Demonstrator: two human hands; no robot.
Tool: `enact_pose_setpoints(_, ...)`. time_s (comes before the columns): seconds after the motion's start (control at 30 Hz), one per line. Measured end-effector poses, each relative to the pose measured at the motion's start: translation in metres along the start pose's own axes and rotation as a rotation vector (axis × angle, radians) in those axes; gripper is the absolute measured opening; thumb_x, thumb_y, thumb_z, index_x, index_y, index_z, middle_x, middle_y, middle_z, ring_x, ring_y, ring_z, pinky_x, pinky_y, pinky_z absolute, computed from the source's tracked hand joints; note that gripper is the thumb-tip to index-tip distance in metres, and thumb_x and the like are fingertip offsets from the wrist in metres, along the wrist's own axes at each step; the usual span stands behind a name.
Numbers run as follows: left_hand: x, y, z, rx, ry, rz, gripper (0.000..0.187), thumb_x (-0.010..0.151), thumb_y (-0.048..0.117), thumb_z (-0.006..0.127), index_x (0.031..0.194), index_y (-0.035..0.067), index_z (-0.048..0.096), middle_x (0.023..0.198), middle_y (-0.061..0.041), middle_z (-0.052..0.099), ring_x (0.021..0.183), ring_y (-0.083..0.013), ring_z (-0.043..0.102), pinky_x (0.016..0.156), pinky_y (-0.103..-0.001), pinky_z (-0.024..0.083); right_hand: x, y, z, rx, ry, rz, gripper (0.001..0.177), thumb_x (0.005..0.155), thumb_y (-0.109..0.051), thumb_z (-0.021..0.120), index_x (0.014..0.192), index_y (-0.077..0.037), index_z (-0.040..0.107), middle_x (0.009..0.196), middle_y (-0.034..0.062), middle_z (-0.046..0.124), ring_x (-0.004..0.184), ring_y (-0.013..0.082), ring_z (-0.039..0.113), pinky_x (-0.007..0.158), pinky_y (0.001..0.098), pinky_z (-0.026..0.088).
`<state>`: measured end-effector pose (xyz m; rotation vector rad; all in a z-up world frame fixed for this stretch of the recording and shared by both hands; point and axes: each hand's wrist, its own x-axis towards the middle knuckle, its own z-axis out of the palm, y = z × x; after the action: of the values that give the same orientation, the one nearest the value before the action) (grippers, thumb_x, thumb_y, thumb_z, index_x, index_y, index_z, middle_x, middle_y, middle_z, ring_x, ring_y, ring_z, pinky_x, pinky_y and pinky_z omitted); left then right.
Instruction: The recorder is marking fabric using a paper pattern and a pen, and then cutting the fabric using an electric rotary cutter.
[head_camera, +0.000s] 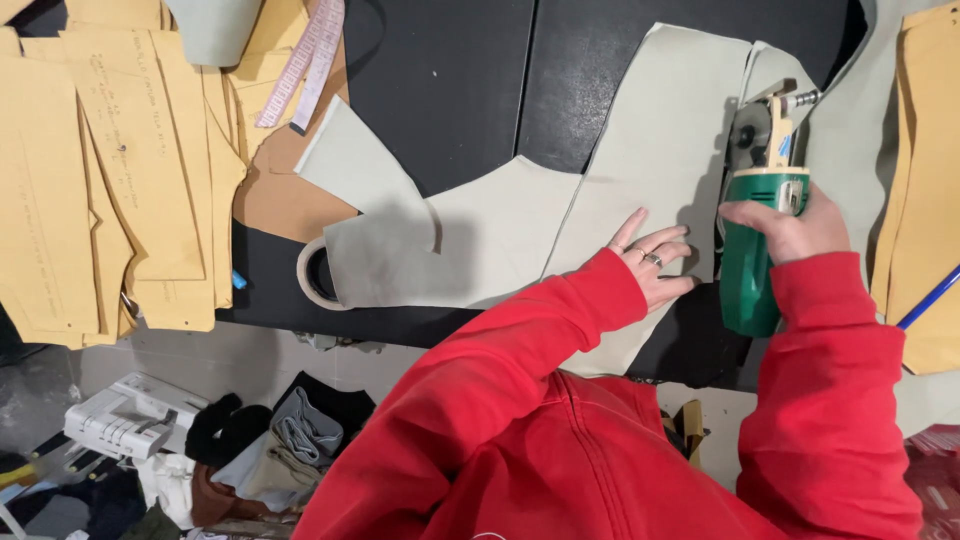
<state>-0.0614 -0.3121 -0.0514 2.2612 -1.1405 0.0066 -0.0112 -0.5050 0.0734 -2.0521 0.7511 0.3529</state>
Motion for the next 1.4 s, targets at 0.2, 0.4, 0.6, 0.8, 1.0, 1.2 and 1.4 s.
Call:
enact_pose_setpoints(0.2, 0.001, 0.002, -0.002, 0.009, -0.006, 0.002, 0.016, 0.09, 0.033, 0.066, 0.104, 0.033, 0.073, 0.137, -0.001, 0.061, 0.148, -0.0239, 0.04, 0.124, -0.071, 0.015, 0.02, -0.013, 0.001, -0.047, 0.04, 0.034, 0.05, 0.074, -0.028, 0.083, 0.116, -0.004, 0.07, 0.1, 0.0086, 0.074, 0.086, 0.0186, 0.07, 0.079, 0.0323, 0.054)
enact_pose_setpoints(0.4, -0.002, 0.001, 0.002, 0.009, 0.017, 0.008, 0.021, 0.088, 0.032, 0.067, 0.108, 0.035, 0.073, 0.137, -0.002, 0.061, 0.149, -0.0242, 0.041, 0.125, -0.071, 0.015, 0.053, -0.026, -0.001, -0.049, 0.081, 0.03, 0.051, 0.074, -0.028, 0.085, 0.116, -0.002, 0.072, 0.102, 0.0102, 0.074, 0.088, 0.0199, 0.071, 0.082, 0.033, 0.055)
enact_pose_setpoints(0.6, 0.001, 0.001, 0.0, 0.034, -0.015, -0.001, 0.024, 0.085, 0.032, 0.068, 0.109, 0.036, 0.073, 0.139, -0.001, 0.061, 0.149, -0.0232, 0.041, 0.125, -0.07, 0.016, 0.108, -0.04, -0.005, 0.01, 0.112, 0.027, 0.05, 0.074, -0.029, 0.087, 0.113, -0.005, 0.07, 0.101, 0.0093, 0.074, 0.085, 0.0207, 0.073, 0.081, 0.0334, 0.059)
enact_pose_setpoints(0.8, 0.011, 0.005, -0.003, -0.02, -0.031, -0.047, 0.037, 0.083, 0.036, 0.073, 0.12, 0.036, 0.071, 0.148, -0.001, 0.053, 0.152, -0.0236, 0.035, 0.124, -0.074, 0.015, 0.06, 0.006, -0.047, 0.252, 0.081, -0.531, 0.046, 0.084, -0.014, 0.08, 0.126, -0.002, 0.063, 0.114, 0.0055, 0.07, 0.096, 0.0164, 0.068, 0.086, 0.0327, 0.058)
enact_pose_setpoints(1.0, 0.06, 0.041, -0.068, 0.185, -0.275, -0.054, 0.047, 0.071, 0.051, 0.077, 0.113, 0.032, 0.071, 0.165, -0.013, 0.029, 0.153, -0.0302, 0.023, 0.111, -0.075, 0.013, -0.103, 0.077, -0.078, 0.193, 0.345, -0.226, 0.043, 0.087, -0.016, 0.086, 0.12, 0.001, 0.064, 0.107, 0.0095, 0.07, 0.095, 0.0171, 0.066, 0.086, 0.0309, 0.055)
enact_pose_setpoints(1.2, 0.133, -0.015, 0.0, -0.111, -0.121, -0.551, 0.059, 0.079, 0.034, 0.079, 0.131, 0.014, 0.057, 0.144, -0.013, 0.057, 0.139, -0.0326, 0.049, 0.12, -0.053, 0.032, -0.166, 0.128, -0.054, 0.213, 0.481, -0.142, 0.063, 0.08, -0.022, 0.089, 0.129, 0.001, 0.057, 0.111, 0.0087, 0.068, 0.091, 0.0172, 0.066, 0.083, 0.0321, 0.055)
enact_pose_setpoints(1.4, 0.199, -0.051, 0.051, 0.047, -0.081, -0.599, 0.045, 0.081, 0.026, 0.077, 0.122, 0.017, 0.06, 0.132, -0.008, 0.064, 0.13, -0.0275, 0.056, 0.113, -0.052, 0.034, -0.133, 0.199, -0.021, 0.111, 0.567, -0.074, 0.069, 0.079, -0.028, 0.092, 0.126, 0.004, 0.053, 0.116, 0.0141, 0.067, 0.099, 0.022, 0.065, 0.089, 0.0372, 0.053)
